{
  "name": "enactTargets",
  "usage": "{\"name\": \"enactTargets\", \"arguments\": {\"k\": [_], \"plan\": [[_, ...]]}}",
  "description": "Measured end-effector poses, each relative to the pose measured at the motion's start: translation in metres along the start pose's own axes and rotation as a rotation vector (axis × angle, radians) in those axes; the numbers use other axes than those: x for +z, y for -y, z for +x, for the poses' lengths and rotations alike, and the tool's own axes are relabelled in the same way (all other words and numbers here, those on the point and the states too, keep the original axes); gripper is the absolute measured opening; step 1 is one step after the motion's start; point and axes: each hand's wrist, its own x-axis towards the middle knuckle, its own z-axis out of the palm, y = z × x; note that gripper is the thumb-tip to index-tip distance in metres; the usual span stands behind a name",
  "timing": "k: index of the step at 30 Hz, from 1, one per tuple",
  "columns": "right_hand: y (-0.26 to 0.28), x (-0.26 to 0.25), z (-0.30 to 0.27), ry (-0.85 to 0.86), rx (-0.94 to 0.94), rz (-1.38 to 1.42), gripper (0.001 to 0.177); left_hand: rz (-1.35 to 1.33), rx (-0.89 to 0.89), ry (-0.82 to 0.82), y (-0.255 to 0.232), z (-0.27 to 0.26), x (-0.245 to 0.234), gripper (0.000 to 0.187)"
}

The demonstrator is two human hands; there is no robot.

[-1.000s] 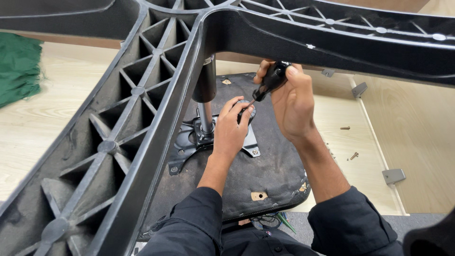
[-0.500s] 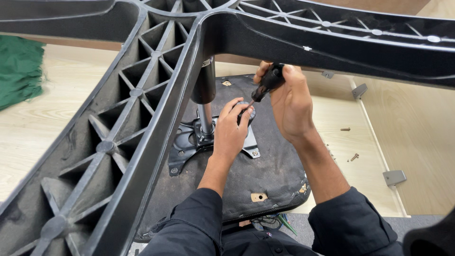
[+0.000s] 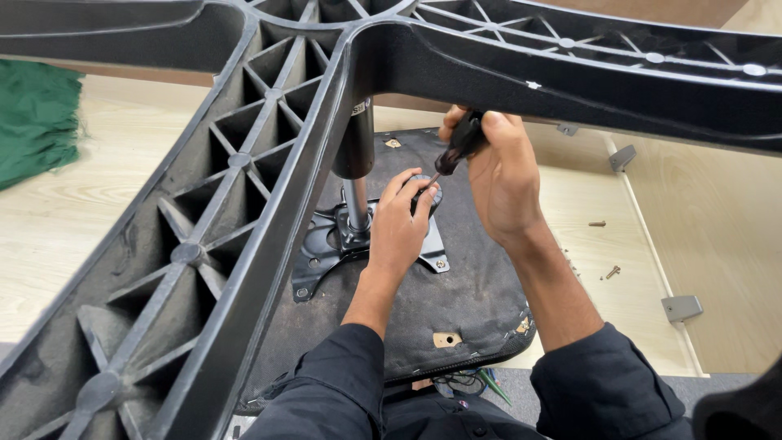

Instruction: The person uses a screwdriver to tighten screws on the base of an inverted office chair, securing the central column to the seat plate. The person works on multiple fasteners around the base while the chair remains upside down on a work surface.

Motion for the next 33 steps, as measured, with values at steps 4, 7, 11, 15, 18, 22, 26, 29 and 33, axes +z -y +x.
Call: {"name": "enactTargets", "arguments": {"k": [4, 7, 11, 15, 18, 22, 26, 29, 33], "plan": [[-0.0012, 0.0047, 0.0008, -0.005, -0.02, -0.135, 0.026, -0.001, -0.015, 0.004, 0.0012, -0.0003, -0.0016, 0.025], [-0.0017, 0.0055, 0.0022, 0.007, 0.01, -0.109, 0.024, 0.002, 0.004, -0.006, 0.0009, -0.0004, -0.0026, 0.024], [-0.0022, 0.0065, 0.0053, 0.028, 0.016, 0.041, 0.029, 0.004, -0.048, 0.01, -0.0003, 0.0012, -0.005, 0.025], [-0.0019, 0.0065, 0.003, -0.015, 0.024, -0.099, 0.031, -0.001, -0.04, 0.005, 0.0014, 0.0003, -0.0032, 0.025], [-0.005, 0.0092, 0.0025, 0.028, -0.054, -0.149, 0.024, 0.003, 0.01, -0.013, 0.0039, -0.0009, -0.0041, 0.024], [-0.0059, 0.005, 0.0041, 0.046, -0.025, -0.085, 0.021, -0.012, -0.014, -0.001, 0.0045, -0.0001, -0.0018, 0.024], [-0.006, 0.0015, 0.0047, 0.059, -0.021, 0.018, 0.03, -0.023, -0.046, 0.009, 0.0041, 0.0005, -0.001, 0.024], [-0.0066, 0.0028, 0.004, 0.009, -0.012, -0.064, 0.028, 0.008, -0.002, -0.009, 0.0045, 0.0011, -0.0008, 0.024], [-0.0077, 0.006, 0.0057, 0.04, -0.044, -0.117, 0.026, 0.016, -0.013, 0.002, 0.005, 0.0004, -0.002, 0.025]]}}
